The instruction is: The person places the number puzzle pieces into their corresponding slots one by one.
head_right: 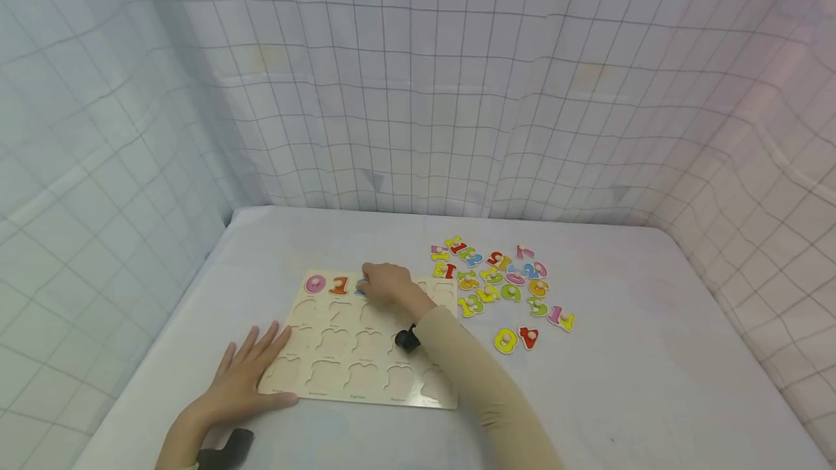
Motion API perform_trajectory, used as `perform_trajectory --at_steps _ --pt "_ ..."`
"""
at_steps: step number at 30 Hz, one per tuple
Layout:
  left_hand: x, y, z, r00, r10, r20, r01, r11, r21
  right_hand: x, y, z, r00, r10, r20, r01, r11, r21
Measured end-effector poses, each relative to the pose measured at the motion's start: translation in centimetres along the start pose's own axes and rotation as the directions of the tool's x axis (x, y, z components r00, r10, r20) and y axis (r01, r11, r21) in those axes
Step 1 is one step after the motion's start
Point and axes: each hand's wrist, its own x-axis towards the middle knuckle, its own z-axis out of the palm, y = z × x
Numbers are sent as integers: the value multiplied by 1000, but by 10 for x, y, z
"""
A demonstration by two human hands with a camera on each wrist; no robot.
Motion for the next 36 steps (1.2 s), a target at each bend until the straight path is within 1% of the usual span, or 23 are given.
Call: perform_trajectory --at_steps 8,15,18,24,29,33,36 --pt "0 -1 0 1000 -1 1 1 1000 6 -1 0 2 999 25 -21 -25 1000 -7" --pt "1 -1 1 1000 0 -3 0 1000 0 -1 1 6 997 70 -42 -71 997 -31" --pt "1 -1 1 1000 -2 -1 2 1000 -3 -3 2 9 996 77 -45 -79 996 -29" --pt "0 0 1 1000 -5 5 5 1000 -9 -8 8 8 997 67 -33 -66 997 45" --pt "0 -3 1 1000 -9 5 9 1000 -2 -18 19 -4 997 73 -20 -70 990 120" --pt "1 -3 1 1000 -11 8 11 1000 -5 -33 35 -19 995 88 -36 -80 980 184" --pt "1 -3 1 1000 -11 9 11 1000 -6 -46 55 -27 992 104 -71 -85 971 223"
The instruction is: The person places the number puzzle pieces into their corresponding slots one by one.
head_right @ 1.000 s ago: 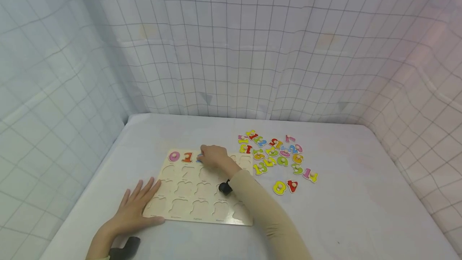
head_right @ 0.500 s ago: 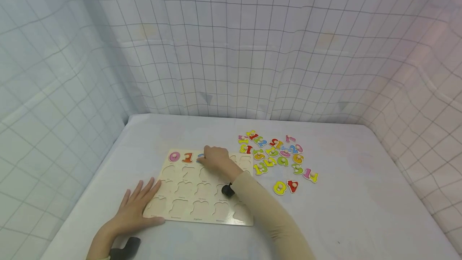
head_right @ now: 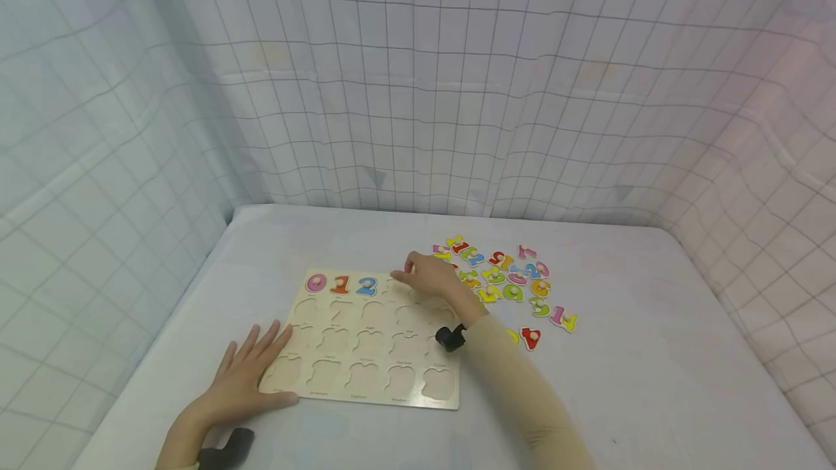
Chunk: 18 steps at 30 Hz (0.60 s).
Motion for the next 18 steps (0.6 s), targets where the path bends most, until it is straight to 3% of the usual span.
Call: perform_trajectory --at_steps 6,12,18 --pt "0 2 0 1000 3 0 -3 1000 -4 -26 47 -30 997 52 -53 -48 996 73" --pt "-1 1 0 1000 0 5 0 1000 -10 -59 90 -60 976 200 -85 -202 979 -19" --pt "-1 0 1 1000 -6 2 6 1000 -4 -87 123 -77 951 303 -71 -308 947 -92"
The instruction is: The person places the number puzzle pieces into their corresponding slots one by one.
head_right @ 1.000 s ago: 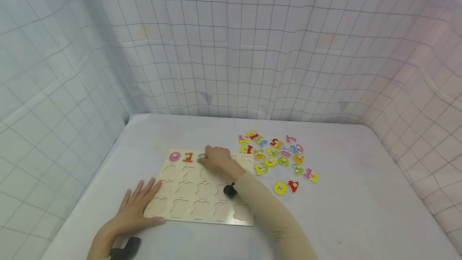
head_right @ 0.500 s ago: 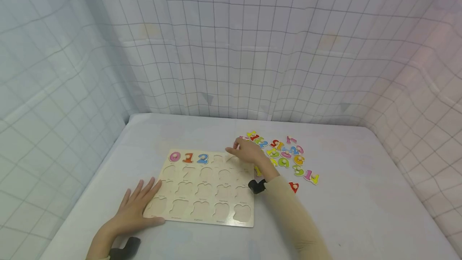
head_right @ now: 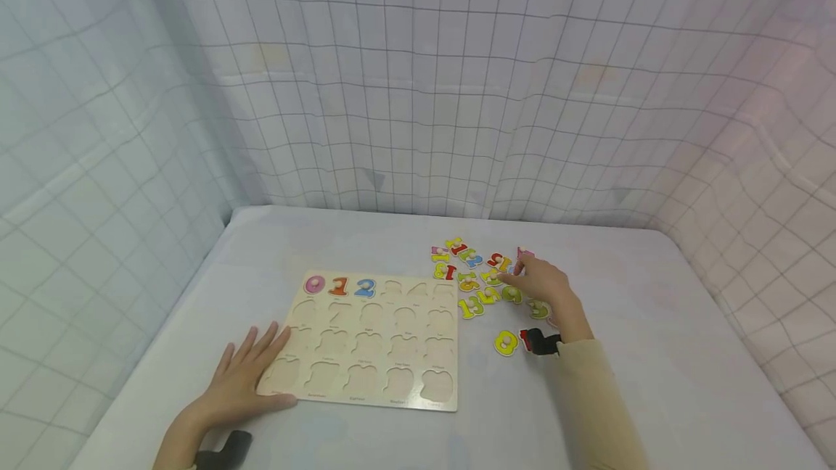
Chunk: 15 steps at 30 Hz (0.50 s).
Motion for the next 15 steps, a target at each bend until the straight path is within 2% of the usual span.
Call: perform_trajectory --at_steps 5,15 --pt "-1 0 0 1000 -2 -2 2 1000 2 -15 16 -4 997 68 20 -68 997 -22" --pt "0 0 1 1000 6 -8 -6 1000 6 -23 36 3 996 84 41 -83 996 -30"
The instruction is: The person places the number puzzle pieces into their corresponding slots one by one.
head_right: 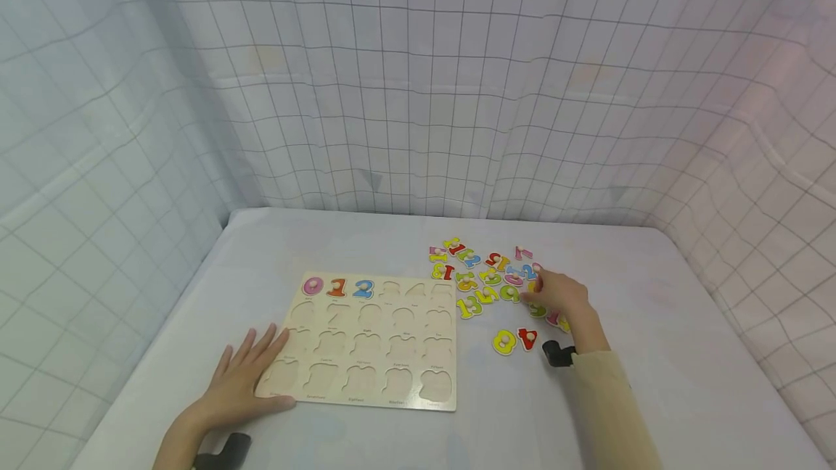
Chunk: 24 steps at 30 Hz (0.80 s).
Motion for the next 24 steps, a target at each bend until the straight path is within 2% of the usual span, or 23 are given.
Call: perform_trajectory --at_steps 15,24 --pt "-1 3 -2 1000 -3 13 3 1000 -11 -6 13 16 999 -36 -13 36 999 8" --pt "0 0 -2 1000 -4 14 4 1000 -2 -10 11 18 999 -46 -13 46 998 32"
